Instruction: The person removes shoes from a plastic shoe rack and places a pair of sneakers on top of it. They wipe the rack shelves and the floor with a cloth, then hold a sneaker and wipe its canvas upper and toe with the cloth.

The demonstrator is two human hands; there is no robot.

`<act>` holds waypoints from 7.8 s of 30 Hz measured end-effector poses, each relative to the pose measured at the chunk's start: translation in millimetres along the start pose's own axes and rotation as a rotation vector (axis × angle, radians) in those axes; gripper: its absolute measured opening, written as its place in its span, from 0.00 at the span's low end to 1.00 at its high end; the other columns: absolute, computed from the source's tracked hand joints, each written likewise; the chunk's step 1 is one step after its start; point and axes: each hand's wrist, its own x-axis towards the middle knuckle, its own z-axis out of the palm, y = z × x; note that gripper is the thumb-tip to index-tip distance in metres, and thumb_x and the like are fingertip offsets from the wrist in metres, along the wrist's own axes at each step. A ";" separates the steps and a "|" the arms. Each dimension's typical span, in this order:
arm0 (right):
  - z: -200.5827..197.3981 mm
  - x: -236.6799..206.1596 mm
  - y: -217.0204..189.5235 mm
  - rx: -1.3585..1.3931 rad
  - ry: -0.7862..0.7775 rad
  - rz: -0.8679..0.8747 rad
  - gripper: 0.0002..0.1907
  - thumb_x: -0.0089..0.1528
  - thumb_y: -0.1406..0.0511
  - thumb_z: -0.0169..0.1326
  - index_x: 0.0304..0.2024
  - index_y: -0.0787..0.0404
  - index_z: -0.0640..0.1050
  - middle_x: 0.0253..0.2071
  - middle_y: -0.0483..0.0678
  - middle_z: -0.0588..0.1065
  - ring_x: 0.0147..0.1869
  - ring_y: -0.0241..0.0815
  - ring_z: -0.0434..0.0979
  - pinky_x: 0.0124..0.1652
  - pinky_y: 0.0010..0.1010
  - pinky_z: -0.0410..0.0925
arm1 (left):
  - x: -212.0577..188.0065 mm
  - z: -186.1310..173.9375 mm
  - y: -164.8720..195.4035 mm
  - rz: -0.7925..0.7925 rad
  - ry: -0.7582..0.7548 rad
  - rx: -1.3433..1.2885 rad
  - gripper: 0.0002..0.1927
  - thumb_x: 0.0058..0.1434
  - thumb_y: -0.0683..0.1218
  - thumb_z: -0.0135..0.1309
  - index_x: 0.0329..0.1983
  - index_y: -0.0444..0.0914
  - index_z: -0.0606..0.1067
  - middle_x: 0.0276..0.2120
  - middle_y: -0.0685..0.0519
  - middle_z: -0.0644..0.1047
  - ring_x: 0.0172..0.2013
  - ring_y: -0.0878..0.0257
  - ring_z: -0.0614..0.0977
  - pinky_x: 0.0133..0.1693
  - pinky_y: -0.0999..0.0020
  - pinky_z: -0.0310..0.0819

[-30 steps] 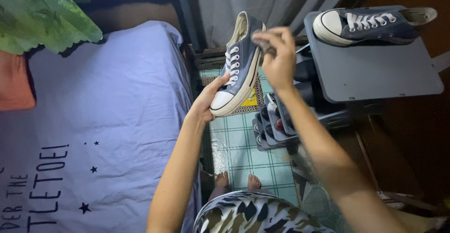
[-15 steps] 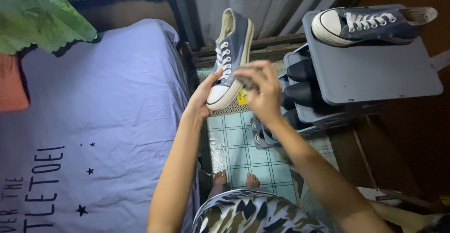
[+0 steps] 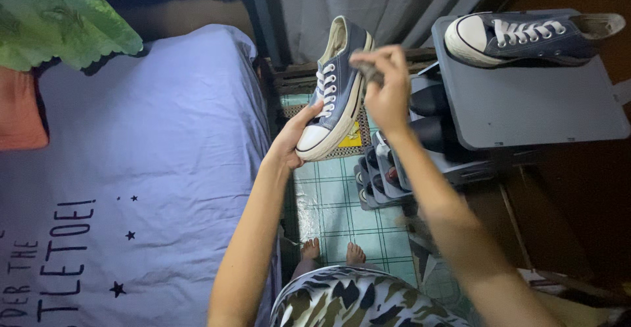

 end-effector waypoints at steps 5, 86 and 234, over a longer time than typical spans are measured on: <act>-7.3 -36.3 -43.8 -0.019 -0.096 0.087 0.28 0.51 0.82 0.45 0.46 0.55 0.83 0.46 0.50 0.72 0.53 0.51 0.76 0.53 0.35 0.71 | 5.2 -9.1 1.3 0.032 0.017 -0.016 0.19 0.68 0.54 0.54 0.55 0.38 0.74 0.41 0.47 0.83 0.35 0.57 0.86 0.37 0.60 0.84; -8.4 -45.5 -45.7 -0.006 -0.055 0.102 0.25 0.54 0.82 0.48 0.46 0.56 0.82 0.49 0.50 0.73 0.55 0.51 0.75 0.56 0.38 0.69 | -0.5 -4.7 1.3 0.055 -0.010 0.030 0.17 0.68 0.51 0.53 0.54 0.38 0.73 0.42 0.47 0.82 0.35 0.58 0.86 0.36 0.60 0.84; -22.4 46.8 99.2 0.454 -0.232 0.836 0.31 0.55 0.51 0.69 0.53 0.62 0.77 0.46 0.49 0.80 0.47 0.39 0.84 0.49 0.30 0.76 | -3.8 5.5 46.7 0.019 -0.057 0.336 0.35 0.57 0.38 0.61 0.69 0.34 0.68 0.48 0.45 0.80 0.39 0.62 0.84 0.41 0.67 0.84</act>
